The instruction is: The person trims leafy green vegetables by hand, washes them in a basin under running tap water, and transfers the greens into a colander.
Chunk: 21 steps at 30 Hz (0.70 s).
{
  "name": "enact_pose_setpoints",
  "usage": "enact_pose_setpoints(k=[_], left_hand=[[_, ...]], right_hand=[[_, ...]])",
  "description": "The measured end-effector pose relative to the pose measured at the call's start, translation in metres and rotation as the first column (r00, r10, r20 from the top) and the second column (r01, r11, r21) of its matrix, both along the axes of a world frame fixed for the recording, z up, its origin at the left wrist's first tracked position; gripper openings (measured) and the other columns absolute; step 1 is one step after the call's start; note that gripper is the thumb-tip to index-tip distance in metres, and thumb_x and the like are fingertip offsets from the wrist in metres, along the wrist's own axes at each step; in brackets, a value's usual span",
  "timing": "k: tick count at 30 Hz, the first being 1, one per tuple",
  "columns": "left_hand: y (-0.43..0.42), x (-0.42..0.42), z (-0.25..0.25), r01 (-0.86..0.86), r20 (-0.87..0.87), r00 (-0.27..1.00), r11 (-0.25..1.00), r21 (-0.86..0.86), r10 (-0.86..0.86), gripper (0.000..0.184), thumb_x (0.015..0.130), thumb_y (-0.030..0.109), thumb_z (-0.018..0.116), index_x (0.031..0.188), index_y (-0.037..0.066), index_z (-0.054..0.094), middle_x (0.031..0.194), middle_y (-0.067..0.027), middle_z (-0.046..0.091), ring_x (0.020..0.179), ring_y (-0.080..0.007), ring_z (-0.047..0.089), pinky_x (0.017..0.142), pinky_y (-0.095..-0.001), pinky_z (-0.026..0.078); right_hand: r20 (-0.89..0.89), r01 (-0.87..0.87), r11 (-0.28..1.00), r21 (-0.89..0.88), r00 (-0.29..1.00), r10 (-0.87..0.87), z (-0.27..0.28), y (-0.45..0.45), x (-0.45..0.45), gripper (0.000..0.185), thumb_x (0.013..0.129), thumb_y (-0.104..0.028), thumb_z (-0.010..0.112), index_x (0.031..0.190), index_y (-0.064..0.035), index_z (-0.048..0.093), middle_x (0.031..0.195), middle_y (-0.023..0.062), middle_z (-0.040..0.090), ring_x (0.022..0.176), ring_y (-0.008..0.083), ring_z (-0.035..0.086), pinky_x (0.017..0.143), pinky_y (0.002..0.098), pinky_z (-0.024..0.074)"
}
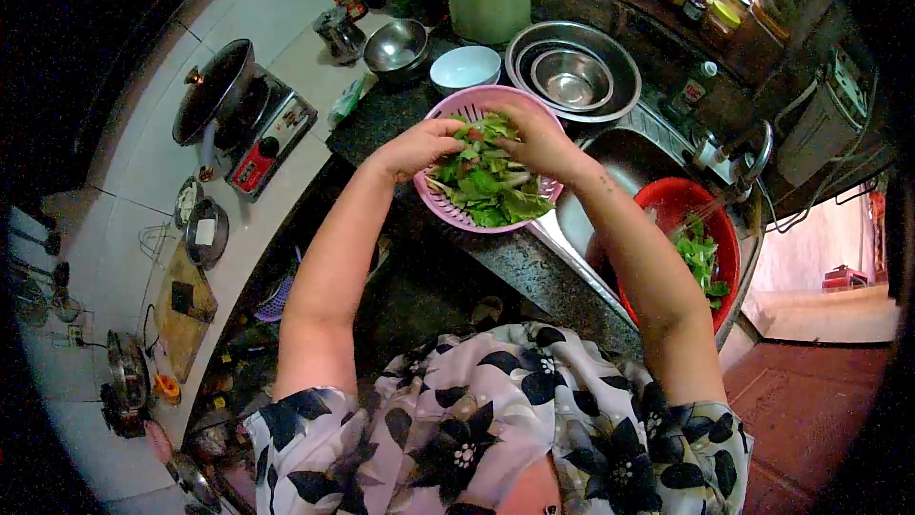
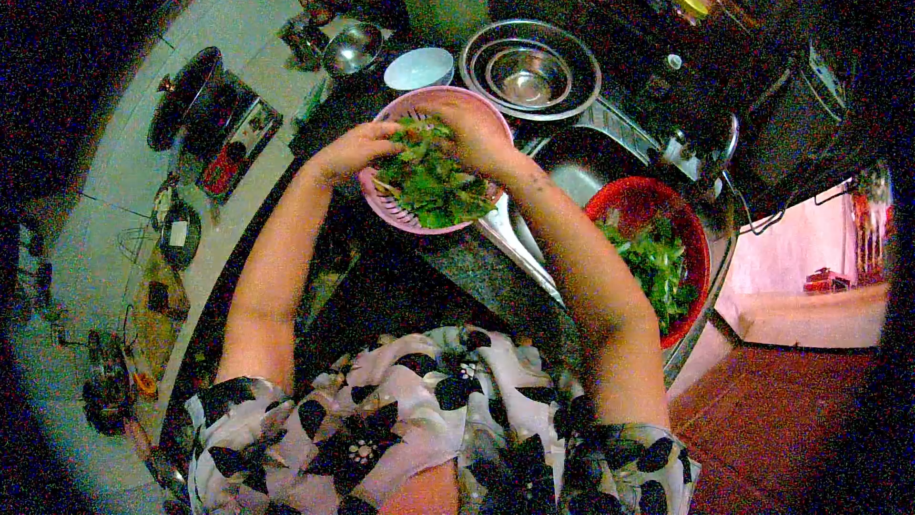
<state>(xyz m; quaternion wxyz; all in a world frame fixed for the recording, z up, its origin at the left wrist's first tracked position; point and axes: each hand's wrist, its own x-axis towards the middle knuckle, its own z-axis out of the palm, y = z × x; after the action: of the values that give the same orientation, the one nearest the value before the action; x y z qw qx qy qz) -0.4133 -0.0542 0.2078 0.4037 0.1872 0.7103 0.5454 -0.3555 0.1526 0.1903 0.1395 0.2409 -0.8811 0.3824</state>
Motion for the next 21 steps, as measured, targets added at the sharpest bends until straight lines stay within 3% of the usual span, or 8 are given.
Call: enact_pose_setpoints(k=[2, 3, 6, 7, 13, 16, 17, 21], left_hand=[[-0.001, -0.004, -0.012, -0.009, -0.066, 0.998, 0.999, -0.046, 0.006, 0.030, 0.083, 0.006, 0.051, 0.112, 0.002, 0.056, 0.100, -0.0069, 0.061, 0.088, -0.0154, 0.058, 0.079, -0.0276, 0.048], [-0.001, -0.008, -0.015, -0.019, -0.168, 0.986, 0.989, -0.147, -0.006, 0.031, 0.082, 0.007, 0.053, 0.112, 0.003, 0.056, 0.102, -0.0070, 0.061, 0.092, -0.0165, 0.058, 0.082, -0.0290, 0.046], [-0.003, -0.015, -0.025, -0.011, -0.366, 0.921, 0.930, -0.369, -0.134, 0.033, 0.077, 0.011, 0.062, 0.110, 0.005, 0.059, 0.106, -0.0088, 0.061, 0.096, -0.0179, 0.056, 0.086, -0.0309, 0.044], [-0.006, -0.020, -0.034, 0.031, -0.409, 0.891, 0.926, -0.376, -0.196, 0.034, 0.077, 0.012, 0.063, 0.109, 0.005, 0.059, 0.106, -0.0094, 0.061, 0.096, -0.0181, 0.056, 0.086, -0.0310, 0.044], [-0.007, -0.016, -0.041, 0.079, -0.455, 0.841, 0.897, -0.435, -0.295, 0.042, 0.075, 0.019, 0.067, 0.112, 0.004, 0.056, 0.103, -0.0154, 0.062, 0.089, -0.0215, 0.061, 0.078, -0.0314, 0.048], [0.000, 0.001, -0.034, 0.078, -0.528, 0.763, 0.864, -0.498, -0.373, 0.050, 0.073, 0.028, 0.068, 0.115, 0.004, 0.054, 0.107, -0.0167, 0.060, 0.095, -0.0275, 0.059, 0.083, -0.0317, 0.046], [0.000, -0.002, -0.042, 0.057, -0.561, 0.749, 0.878, -0.475, -0.352, 0.054, 0.073, 0.038, 0.066, 0.117, 0.008, 0.054, 0.108, -0.0157, 0.059, 0.098, -0.0305, 0.057, 0.084, -0.0396, 0.043], [0.012, 0.004, -0.024, -0.217, -0.809, 0.399, 0.813, -0.540, -0.431, 0.036, 0.078, 0.040, 0.058, 0.103, 0.014, 0.061, 0.095, -0.0097, 0.062, 0.093, -0.0281, 0.057, 0.075, -0.0468, 0.038]], right_hand=[[0.092, -0.031, 0.998, 0.055, 0.995, 0.026, -0.012, -0.001, -0.004, 0.045, 0.074, -0.003, 0.061, 0.117, -0.0052, 0.051, 0.115, 0.0156, 0.053, 0.109, 0.0299, 0.050, 0.094, 0.0354, 0.0387], [-0.026, 0.025, 0.994, 0.105, 0.999, -0.022, -0.013, -0.001, -0.003, 0.034, 0.076, -0.006, 0.060, 0.110, -0.0052, 0.056, 0.105, 0.0166, 0.058, 0.100, 0.0307, 0.055, 0.087, 0.0366, 0.0432], [0.282, 0.049, 0.933, 0.357, 0.946, -0.158, -0.006, 0.002, -0.002, 0.025, 0.078, -0.008, 0.058, 0.102, -0.0064, 0.060, 0.094, 0.0163, 0.062, 0.088, 0.0312, 0.060, 0.076, 0.0382, 0.0465], [0.139, 0.039, 0.930, 0.365, 0.986, -0.096, -0.014, 0.009, -0.001, 0.018, 0.081, -0.012, 0.055, 0.097, -0.0068, 0.061, 0.085, 0.0150, 0.063, 0.079, 0.0310, 0.061, 0.069, 0.0397, 0.0471], [0.649, -0.059, 0.967, 0.248, 0.751, -0.121, -0.010, 0.013, 0.009, 0.024, 0.083, -0.018, 0.055, 0.102, -0.0057, 0.060, 0.087, 0.0146, 0.063, 0.080, 0.0300, 0.061, 0.072, 0.0386, 0.0473], [0.378, -0.044, 0.964, 0.261, 0.924, -0.060, -0.034, 0.011, 0.001, 0.026, 0.082, -0.019, 0.056, 0.104, -0.0054, 0.060, 0.089, 0.0143, 0.063, 0.081, 0.0288, 0.061, 0.073, 0.0375, 0.0476], [0.364, -0.056, 0.957, 0.286, 0.930, -0.054, -0.038, 0.014, -0.001, 0.026, 0.082, -0.019, 0.056, 0.103, -0.0051, 0.060, 0.089, 0.0142, 0.063, 0.081, 0.0285, 0.061, 0.073, 0.0372, 0.0476], [0.270, -0.073, 0.916, 0.394, 0.962, -0.040, -0.015, 0.013, -0.005, 0.025, 0.081, -0.018, 0.055, 0.103, -0.0050, 0.060, 0.091, 0.0125, 0.064, 0.083, 0.0270, 0.061, 0.075, 0.0351, 0.0473]])
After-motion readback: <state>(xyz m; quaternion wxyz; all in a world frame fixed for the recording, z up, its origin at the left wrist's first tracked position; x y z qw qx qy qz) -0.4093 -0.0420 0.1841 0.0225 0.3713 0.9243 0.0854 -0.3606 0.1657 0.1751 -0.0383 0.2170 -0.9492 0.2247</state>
